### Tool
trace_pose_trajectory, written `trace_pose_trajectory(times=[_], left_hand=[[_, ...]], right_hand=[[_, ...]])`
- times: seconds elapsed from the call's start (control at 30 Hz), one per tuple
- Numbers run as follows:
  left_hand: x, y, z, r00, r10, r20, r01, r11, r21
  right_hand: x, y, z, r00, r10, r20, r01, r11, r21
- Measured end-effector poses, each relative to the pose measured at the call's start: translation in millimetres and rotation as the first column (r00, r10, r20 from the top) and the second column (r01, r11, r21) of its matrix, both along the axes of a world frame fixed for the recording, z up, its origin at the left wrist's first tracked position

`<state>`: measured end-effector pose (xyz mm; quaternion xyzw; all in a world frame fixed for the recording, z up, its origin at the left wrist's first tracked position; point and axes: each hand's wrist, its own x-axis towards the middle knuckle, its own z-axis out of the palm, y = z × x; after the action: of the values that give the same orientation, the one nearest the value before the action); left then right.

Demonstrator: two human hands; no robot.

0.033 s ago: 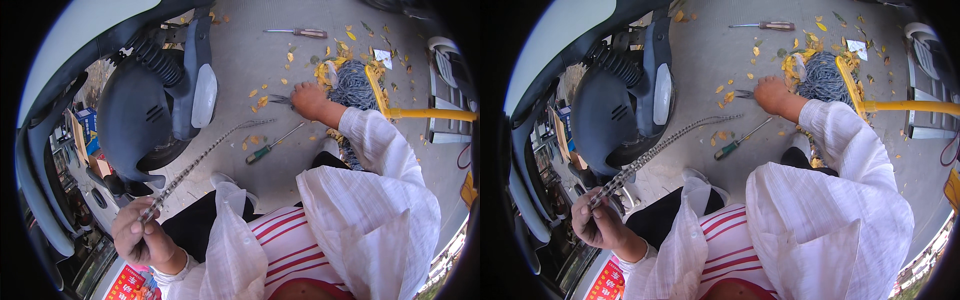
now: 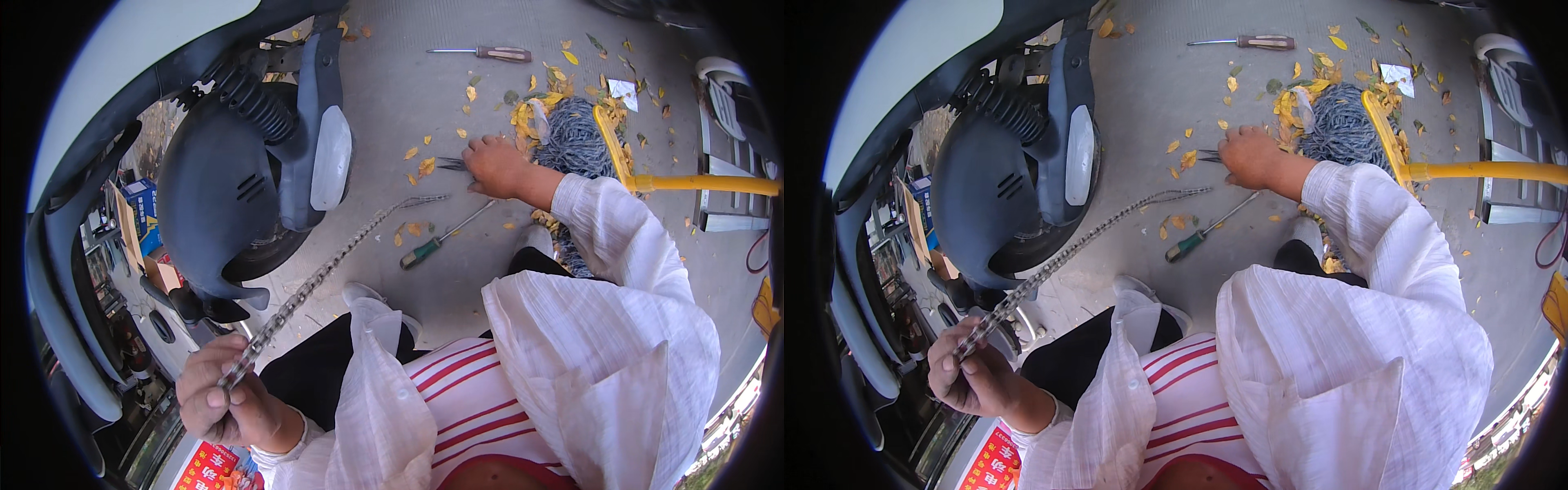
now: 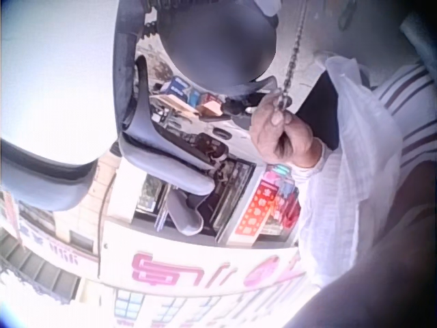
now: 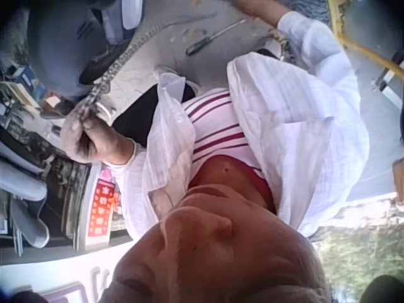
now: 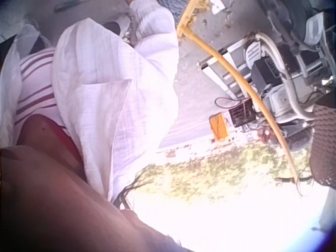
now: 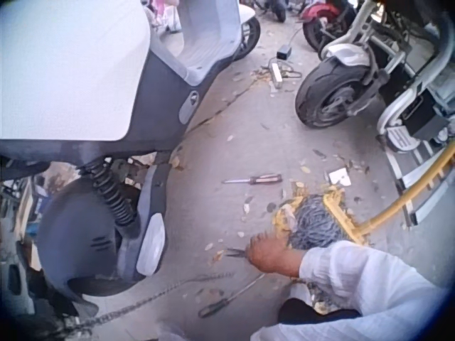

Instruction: The person uses a screwdriver and pliers to remove a chain from a scooter's rear wheel area. They then manipulate the chain with their hands and pliers, cutting a section and inspecting the links. The chain is placed on the ground and later handled again near a cardboard box.

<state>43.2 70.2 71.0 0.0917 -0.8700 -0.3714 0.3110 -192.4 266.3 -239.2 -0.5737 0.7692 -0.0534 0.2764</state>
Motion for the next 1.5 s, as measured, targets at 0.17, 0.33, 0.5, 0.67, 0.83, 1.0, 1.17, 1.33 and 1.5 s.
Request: trace_pose_trajectory(times=[0.17, 0.33, 0.5, 0.67, 0.83, 1.0, 1.17, 1.33, 1.5], left_hand=[[21.5, 19.7, 30.9, 0.969, -0.001, -0.248, 0.041, 0.987, 0.153], [17.1, 6.7, 53.2, 0.843, 0.146, -0.518, 0.038, 0.944, 0.329], [47.2, -39.5, 66.4, 0.842, 0.299, -0.450, -0.237, 0.953, 0.190], [45.1, -55.3, 39.1, 0.764, 0.543, -0.349, -0.569, 0.822, 0.034], [35.5, -57.3, 37.2, 0.782, 0.536, -0.317, -0.559, 0.829, 0.022], [29.0, -36.6, 11.8, 0.915, 0.389, -0.109, -0.382, 0.921, 0.080], [4.3, -2.8, -10.8, 0.906, 0.158, 0.392, -0.160, 0.987, -0.027], [-20.6, 15.5, -42.7, 0.811, -0.099, 0.577, 0.083, 0.995, 0.053], [-33.4, 35.7, -53.1, 0.771, -0.191, 0.608, 0.037, 0.966, 0.256]], right_hand=[[39.6, -45.8, 64.9, 0.803, 0.357, 0.477, 0.032, 0.773, -0.633], [58.1, -55.0, 74.3, 0.607, 0.481, 0.633, -0.231, 0.869, -0.438], [48.4, -25.9, 18.8, 0.684, 0.345, 0.643, -0.110, 0.920, -0.376], [25.8, -1.2, -1.9, 0.756, 0.190, 0.627, -0.090, 0.978, -0.189], [13.1, 5.6, -10.0, 0.848, 0.165, 0.503, -0.105, 0.984, -0.145], [6.8, -11.3, 54.4, 0.945, 0.251, 0.212, -0.207, 0.956, -0.207], [15.7, -27.6, 138.7, 0.939, 0.319, 0.128, -0.198, 0.806, -0.557], [24.0, -33.1, 177.5, 0.889, 0.413, 0.198, -0.049, 0.515, -0.856], [37.5, -32.4, 187.0, 0.861, 0.379, 0.340, 0.039, 0.617, -0.786]])
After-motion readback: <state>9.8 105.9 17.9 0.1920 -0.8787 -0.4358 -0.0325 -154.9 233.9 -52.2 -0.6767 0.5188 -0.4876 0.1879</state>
